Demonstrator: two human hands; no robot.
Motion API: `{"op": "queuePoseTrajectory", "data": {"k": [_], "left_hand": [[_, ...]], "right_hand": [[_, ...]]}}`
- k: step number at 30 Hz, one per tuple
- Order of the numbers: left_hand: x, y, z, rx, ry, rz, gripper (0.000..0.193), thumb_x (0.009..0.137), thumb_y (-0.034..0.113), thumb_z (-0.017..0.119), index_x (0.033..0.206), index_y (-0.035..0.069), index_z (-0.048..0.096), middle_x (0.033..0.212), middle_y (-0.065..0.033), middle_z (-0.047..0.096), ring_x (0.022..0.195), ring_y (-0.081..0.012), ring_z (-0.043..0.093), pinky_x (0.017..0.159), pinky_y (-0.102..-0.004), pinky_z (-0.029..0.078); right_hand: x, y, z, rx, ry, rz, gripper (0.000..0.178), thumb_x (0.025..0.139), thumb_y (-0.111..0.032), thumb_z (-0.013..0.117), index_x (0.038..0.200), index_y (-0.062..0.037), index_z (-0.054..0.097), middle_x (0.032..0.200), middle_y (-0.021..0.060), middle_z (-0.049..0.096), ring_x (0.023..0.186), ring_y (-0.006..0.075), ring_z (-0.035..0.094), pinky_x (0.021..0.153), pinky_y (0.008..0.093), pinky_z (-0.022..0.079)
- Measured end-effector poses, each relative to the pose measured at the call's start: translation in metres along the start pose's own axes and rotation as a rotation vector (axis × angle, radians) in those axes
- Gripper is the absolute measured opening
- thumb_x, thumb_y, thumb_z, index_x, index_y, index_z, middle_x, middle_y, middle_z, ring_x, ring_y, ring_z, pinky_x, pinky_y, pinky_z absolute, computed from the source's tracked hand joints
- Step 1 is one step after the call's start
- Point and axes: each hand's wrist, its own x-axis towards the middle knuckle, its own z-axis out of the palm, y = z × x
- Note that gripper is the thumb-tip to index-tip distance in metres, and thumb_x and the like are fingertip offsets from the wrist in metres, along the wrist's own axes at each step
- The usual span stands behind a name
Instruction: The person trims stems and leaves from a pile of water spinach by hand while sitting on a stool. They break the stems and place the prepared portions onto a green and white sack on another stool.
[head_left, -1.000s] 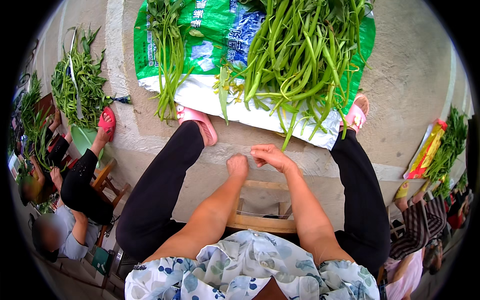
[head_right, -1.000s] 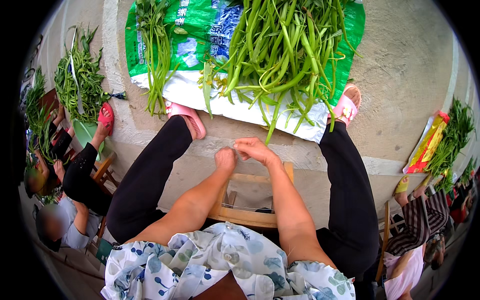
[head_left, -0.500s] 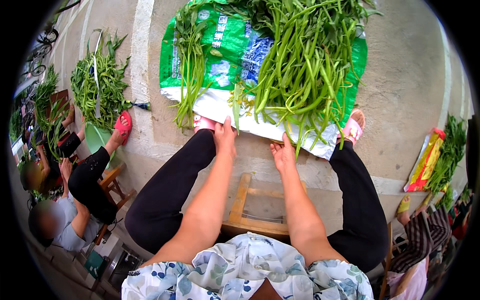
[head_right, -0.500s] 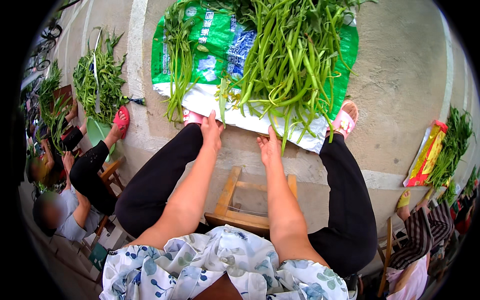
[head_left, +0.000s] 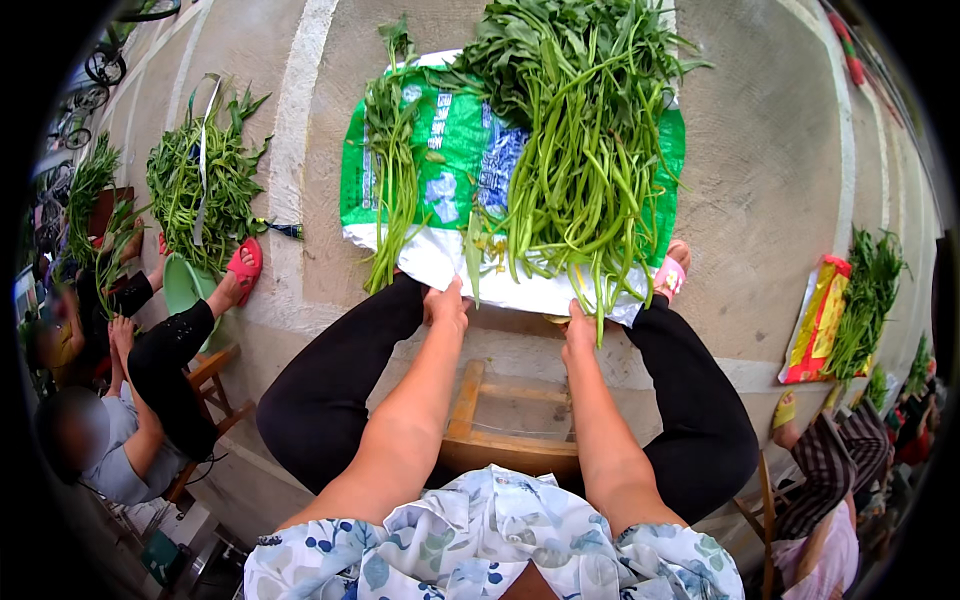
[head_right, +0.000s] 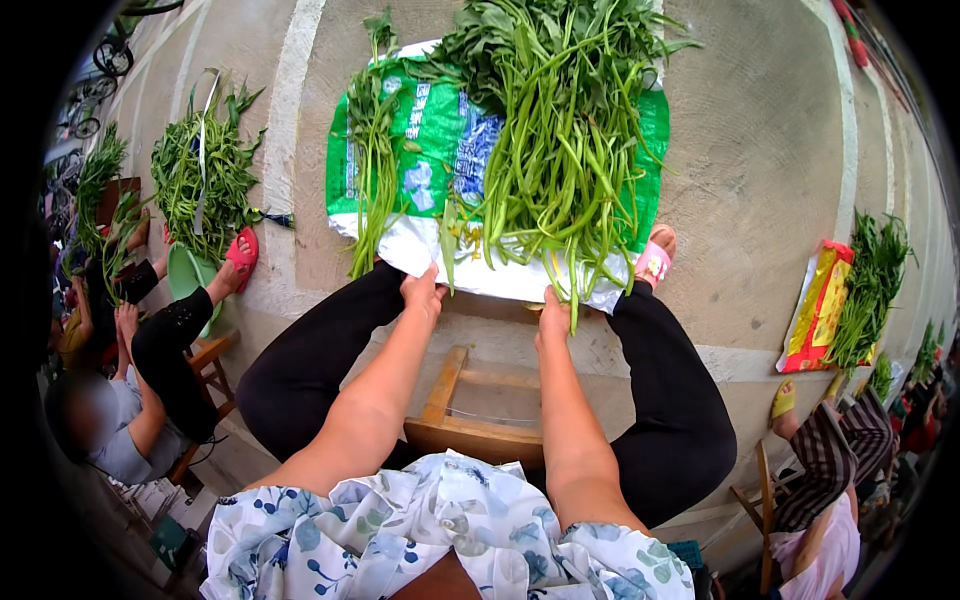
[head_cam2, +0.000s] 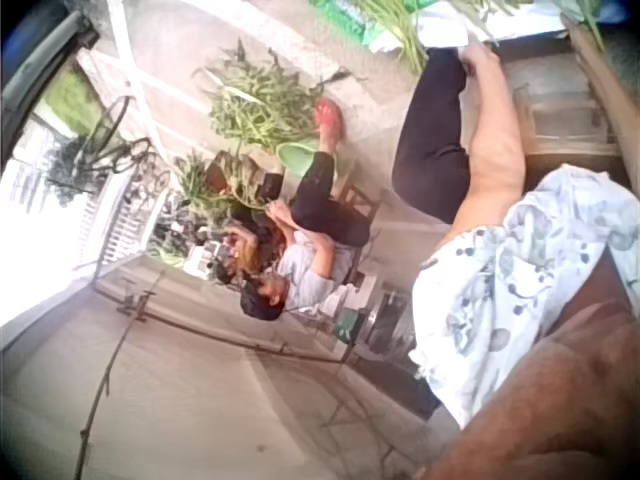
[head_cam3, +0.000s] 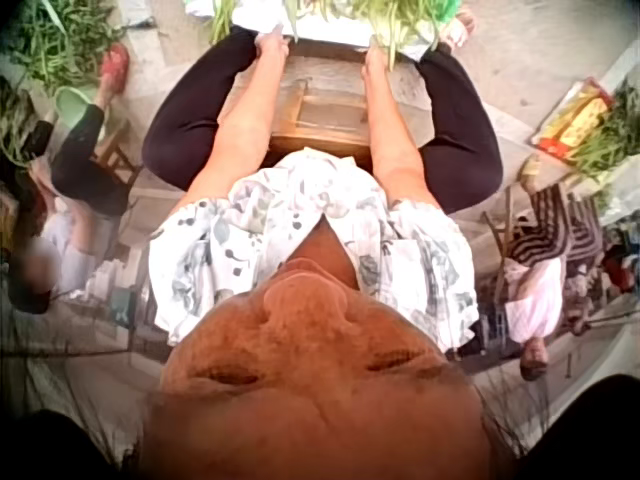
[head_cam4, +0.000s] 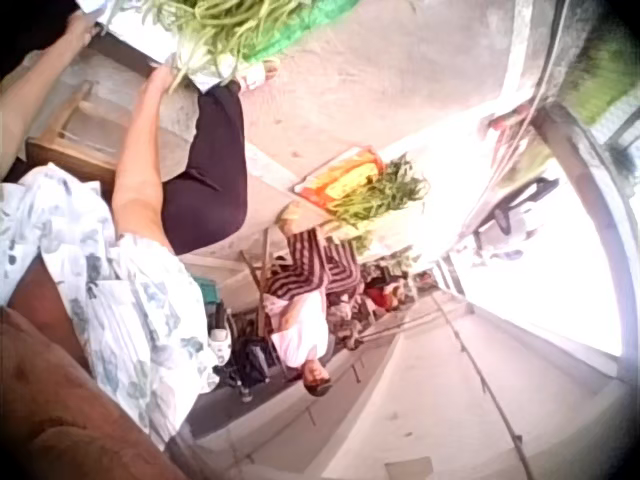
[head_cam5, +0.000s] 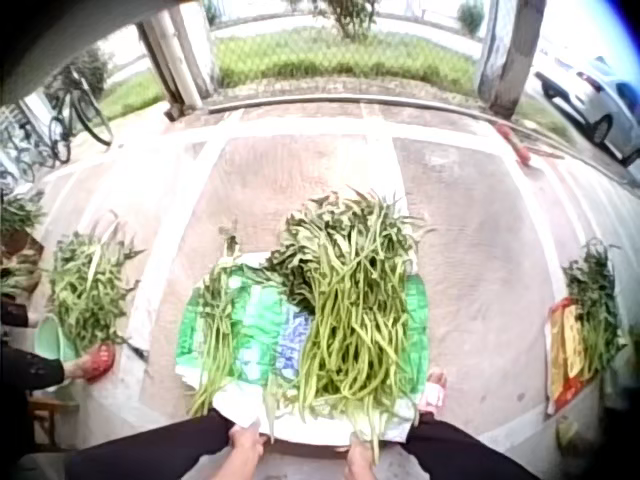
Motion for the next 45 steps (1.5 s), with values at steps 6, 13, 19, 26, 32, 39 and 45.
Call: {"op": "queuePoseTrajectory", "data": {"k": [6, 13, 19, 26, 32, 39, 45], "left_hand": [[-0.004, -0.015, -0.016, -0.008, 0.017, -0.032, 0.029, 0.079, 0.000, 0.057, 0.106, 0.004, 0.050, 0.101, -0.0090, 0.055, 0.087, -0.0250, 0.057, 0.065, -0.0447, 0.051], [-0.007, -0.038, -0.044, 0.078, 0.047, -0.053, 0.026, 0.077, 0.001, 0.057, 0.102, 0.004, 0.053, 0.097, -0.0086, 0.056, 0.082, -0.0241, 0.057, 0.065, -0.0434, 0.051], [0.004, -0.044, -0.059, 0.129, 0.102, -0.109, 0.026, 0.076, -0.001, 0.056, 0.101, 0.004, 0.050, 0.101, -0.0108, 0.054, 0.086, -0.0261, 0.056, 0.070, -0.0458, 0.050], [0.002, -0.023, -0.055, 0.252, -0.018, -0.153, 0.031, 0.078, -0.001, 0.053, 0.107, 0.006, 0.044, 0.099, -0.0124, 0.056, 0.085, -0.0272, 0.059, 0.073, -0.0475, 0.050], [-0.047, 0.055, -0.035, 1.453, -0.332, -0.085, 0.033, 0.081, 0.024, 0.057, 0.087, -0.008, 0.053, 0.071, -0.0171, 0.061, 0.050, -0.0250, 0.059, 0.044, -0.0340, 0.052], [-0.015, 0.254, 0.009, 1.884, -0.394, 0.756, 0.033, 0.081, 0.032, 0.053, 0.076, -0.001, 0.058, 0.075, -0.0170, 0.062, 0.060, -0.0227, 0.062, 0.055, -0.0353, 0.050], [0.145, 0.192, -0.109, 1.385, 0.115, 1.031, 0.053, 0.074, 0.031, 0.060, 0.115, 0.002, 0.043, 0.107, -0.0210, 0.054, 0.097, -0.0335, 0.054, 0.084, -0.0394, 0.042]], "right_hand": [[-0.011, 0.012, -0.017, -0.098, 0.004, -0.006, 0.027, 0.082, -0.022, 0.058, 0.098, -0.0035, 0.046, 0.080, 0.0070, 0.055, 0.052, 0.0135, 0.051, 0.043, 0.0249, 0.042], [-0.014, 0.050, -0.044, -0.193, 0.063, 0.178, 0.033, 0.083, -0.024, 0.057, 0.107, -0.0066, 0.041, 0.084, 0.0065, 0.053, 0.056, 0.0133, 0.051, 0.039, 0.0219, 0.042], [-0.020, 0.069, -0.048, -0.277, 0.102, 0.259, 0.034, 0.084, -0.025, 0.055, 0.110, -0.0073, 0.041, 0.088, 0.0075, 0.052, 0.057, 0.0142, 0.050, 0.035, 0.0221, 0.040], [-0.018, 0.063, -0.036, -0.308, 0.102, 0.312, 0.033, 0.084, -0.028, 0.054, 0.108, -0.0077, 0.044, 0.088, 0.0073, 0.052, 0.057, 0.0148, 0.048, 0.036, 0.0229, 0.040], [-0.002, 0.063, -0.034, -0.260, 0.087, 0.377, 0.030, 0.082, -0.028, 0.054, 0.103, -0.0080, 0.047, 0.088, 0.0080, 0.054, 0.060, 0.0170, 0.052, 0.039, 0.0255, 0.042], [0.017, 0.088, -0.054, -0.342, 0.019, 0.329, 0.026, 0.082, -0.027, 0.056, 0.097, -0.0072, 0.050, 0.077, 0.0074, 0.056, 0.057, 0.0177, 0.053, 0.040, 0.0262, 0.043], [0.013, 0.089, -0.052, -0.425, 0.104, 0.275, 0.025, 0.081, -0.025, 0.057, 0.095, -0.0054, 0.051, 0.074, 0.0073, 0.056, 0.051, 0.0170, 0.052, 0.035, 0.0245, 0.041]]}}
